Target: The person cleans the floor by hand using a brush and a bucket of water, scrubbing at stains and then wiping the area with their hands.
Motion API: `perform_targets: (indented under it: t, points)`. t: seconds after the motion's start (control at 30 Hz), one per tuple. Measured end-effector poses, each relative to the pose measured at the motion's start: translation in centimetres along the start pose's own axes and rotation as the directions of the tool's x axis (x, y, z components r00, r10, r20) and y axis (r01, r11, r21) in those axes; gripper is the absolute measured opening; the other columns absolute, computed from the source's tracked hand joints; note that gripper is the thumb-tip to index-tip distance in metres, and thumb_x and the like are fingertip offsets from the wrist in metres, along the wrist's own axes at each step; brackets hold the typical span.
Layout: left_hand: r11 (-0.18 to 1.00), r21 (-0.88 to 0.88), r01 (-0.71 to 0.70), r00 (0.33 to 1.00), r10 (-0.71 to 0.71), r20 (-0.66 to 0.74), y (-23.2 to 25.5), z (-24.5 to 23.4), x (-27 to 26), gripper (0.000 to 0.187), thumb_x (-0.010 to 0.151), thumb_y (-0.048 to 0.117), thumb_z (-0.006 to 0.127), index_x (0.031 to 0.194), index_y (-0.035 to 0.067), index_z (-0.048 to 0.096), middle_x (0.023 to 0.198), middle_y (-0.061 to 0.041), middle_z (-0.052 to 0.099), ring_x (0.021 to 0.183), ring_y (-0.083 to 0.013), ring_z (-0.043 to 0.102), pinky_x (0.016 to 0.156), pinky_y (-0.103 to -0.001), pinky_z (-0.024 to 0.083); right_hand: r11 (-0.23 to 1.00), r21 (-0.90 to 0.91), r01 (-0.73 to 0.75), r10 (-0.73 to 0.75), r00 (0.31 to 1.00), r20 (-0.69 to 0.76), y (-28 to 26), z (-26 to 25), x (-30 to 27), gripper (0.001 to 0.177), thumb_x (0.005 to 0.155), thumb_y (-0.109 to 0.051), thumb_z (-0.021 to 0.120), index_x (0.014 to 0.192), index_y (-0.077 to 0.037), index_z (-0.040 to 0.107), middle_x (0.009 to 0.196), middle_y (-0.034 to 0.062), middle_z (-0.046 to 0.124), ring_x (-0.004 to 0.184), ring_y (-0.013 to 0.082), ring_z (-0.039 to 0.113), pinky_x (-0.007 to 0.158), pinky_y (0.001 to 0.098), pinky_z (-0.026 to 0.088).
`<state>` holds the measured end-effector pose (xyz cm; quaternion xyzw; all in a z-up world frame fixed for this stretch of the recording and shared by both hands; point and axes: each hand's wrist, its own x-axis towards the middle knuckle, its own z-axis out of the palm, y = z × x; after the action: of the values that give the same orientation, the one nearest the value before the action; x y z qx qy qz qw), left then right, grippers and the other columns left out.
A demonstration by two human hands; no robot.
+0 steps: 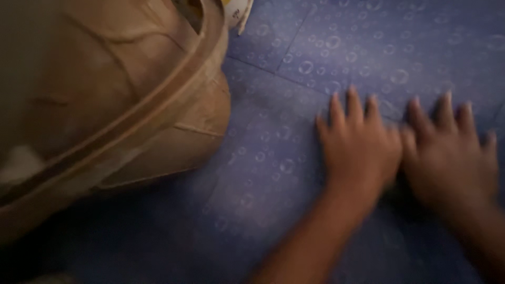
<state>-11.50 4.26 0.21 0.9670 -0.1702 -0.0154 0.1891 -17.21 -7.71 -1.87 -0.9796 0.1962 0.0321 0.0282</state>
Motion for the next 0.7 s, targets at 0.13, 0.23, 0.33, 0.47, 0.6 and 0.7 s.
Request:
perform_targets:
  t: [0.13,0.23,0.33,0.47,0.6,0.7]
  points:
    - [0.999,0.030,0.022,1.000,-0.021,-0.011,-0.2,-0.4,-3.5,0.065,0.089,0.044,0.053,0.145,0.012,0.058,0.162,-0.017,0.043,0.151,-0.0417,0.033,0.119,-0.063,0.027,0.993,-0.104,-0.053,0.059,0.997,0.050,-0.8,-0.1,-3.4,0.068,0.098,-0.052,0.038,0.162,-0.030,0.036,0.171,0.0140,0.026,0.155,0.0379,0.027,0.112,0.0649,0.032]
    - [1.000,-0.002,-0.004,0.996,0.004,-0.092,-0.7,0.8,2.3,0.069,0.085,0.050,0.056,0.141,0.009,0.059,0.157,-0.021,0.042,0.147,-0.0418,0.035,0.115,-0.063,0.029,0.999,-0.021,-0.029,0.029,1.000,-0.004,-0.5,0.9,2.8,0.063,0.102,-0.050,0.038,0.162,-0.028,0.033,0.168,0.0165,0.022,0.149,0.0431,0.022,0.109,0.0685,0.028]
    - [0.998,0.066,0.015,1.000,-0.016,0.018,0.0,0.7,9.9,0.058,0.088,0.048,0.052,0.134,0.015,0.064,0.155,-0.012,0.048,0.144,-0.0363,0.041,0.112,-0.057,0.037,0.999,0.014,-0.048,0.048,0.999,-0.002,-0.5,0.6,10.5,0.060,0.104,-0.044,0.039,0.161,-0.026,0.035,0.168,0.0191,0.024,0.151,0.0442,0.024,0.107,0.0705,0.031]
    - [0.995,0.098,0.007,0.998,-0.001,-0.064,0.2,1.0,12.3,0.054,0.089,0.045,0.049,0.132,0.014,0.064,0.154,-0.012,0.048,0.140,-0.0372,0.042,0.110,-0.056,0.038,0.998,0.030,-0.047,0.049,0.997,-0.057,-0.7,0.3,13.5,0.057,0.104,-0.046,0.037,0.157,-0.026,0.037,0.163,0.0204,0.024,0.146,0.0444,0.023,0.104,0.0709,0.027]
    - [1.000,0.016,0.017,0.999,-0.016,-0.049,0.0,1.2,5.2,0.059,0.092,0.043,0.051,0.139,0.009,0.061,0.156,-0.016,0.047,0.144,-0.0388,0.041,0.113,-0.060,0.034,0.996,0.078,0.046,-0.045,0.999,-0.007,0.3,0.0,5.8,0.061,0.105,-0.046,0.038,0.162,-0.024,0.037,0.168,0.0200,0.028,0.151,0.0434,0.028,0.110,0.0696,0.030]
    - [1.000,-0.028,0.008,0.995,-0.011,-0.099,-0.2,0.1,-3.4,0.064,0.090,0.043,0.053,0.143,0.007,0.060,0.159,-0.020,0.044,0.150,-0.0416,0.036,0.119,-0.063,0.027,0.999,0.019,0.046,-0.045,0.999,-0.007,0.0,-0.1,-2.7,0.069,0.097,-0.052,0.043,0.162,-0.028,0.036,0.168,0.0179,0.028,0.152,0.0408,0.027,0.112,0.0675,0.027]
